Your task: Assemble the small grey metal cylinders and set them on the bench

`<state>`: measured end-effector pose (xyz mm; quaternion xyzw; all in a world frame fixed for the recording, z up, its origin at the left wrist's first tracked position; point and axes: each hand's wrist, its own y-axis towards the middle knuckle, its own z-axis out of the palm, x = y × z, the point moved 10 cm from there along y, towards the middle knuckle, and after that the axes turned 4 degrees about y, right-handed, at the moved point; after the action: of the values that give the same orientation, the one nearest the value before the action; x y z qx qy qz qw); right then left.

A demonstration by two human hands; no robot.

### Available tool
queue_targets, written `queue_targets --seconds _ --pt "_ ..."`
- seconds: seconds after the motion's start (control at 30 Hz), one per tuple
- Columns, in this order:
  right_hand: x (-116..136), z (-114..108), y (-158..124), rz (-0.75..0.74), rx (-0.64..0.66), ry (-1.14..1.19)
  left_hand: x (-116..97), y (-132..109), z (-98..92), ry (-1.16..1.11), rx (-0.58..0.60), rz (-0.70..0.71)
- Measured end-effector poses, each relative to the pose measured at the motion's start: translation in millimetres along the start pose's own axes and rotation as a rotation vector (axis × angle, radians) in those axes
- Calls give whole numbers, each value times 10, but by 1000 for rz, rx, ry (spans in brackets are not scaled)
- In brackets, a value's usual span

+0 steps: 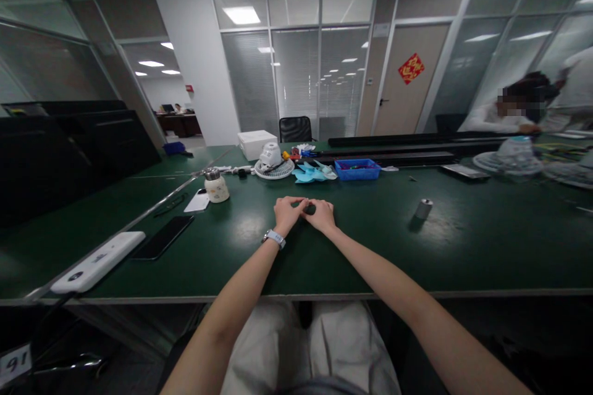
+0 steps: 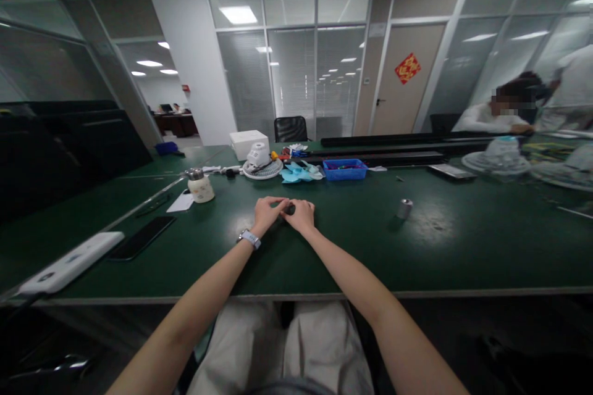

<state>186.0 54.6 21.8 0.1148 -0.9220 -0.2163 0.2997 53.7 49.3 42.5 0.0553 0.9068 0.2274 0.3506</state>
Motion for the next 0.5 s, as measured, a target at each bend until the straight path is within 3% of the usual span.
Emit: queue_targets --seconds 0.27,0.4,0.5 --pt "48 -31 -40 -9 12 15 -57 20 -149 9 -144 107" --pt "59 -67 -61 -8 -3 46 188 3 -353 62 -188 24" --pt "77 -87 -71 -13 -4 60 459 -21 -386 169 -101 -91"
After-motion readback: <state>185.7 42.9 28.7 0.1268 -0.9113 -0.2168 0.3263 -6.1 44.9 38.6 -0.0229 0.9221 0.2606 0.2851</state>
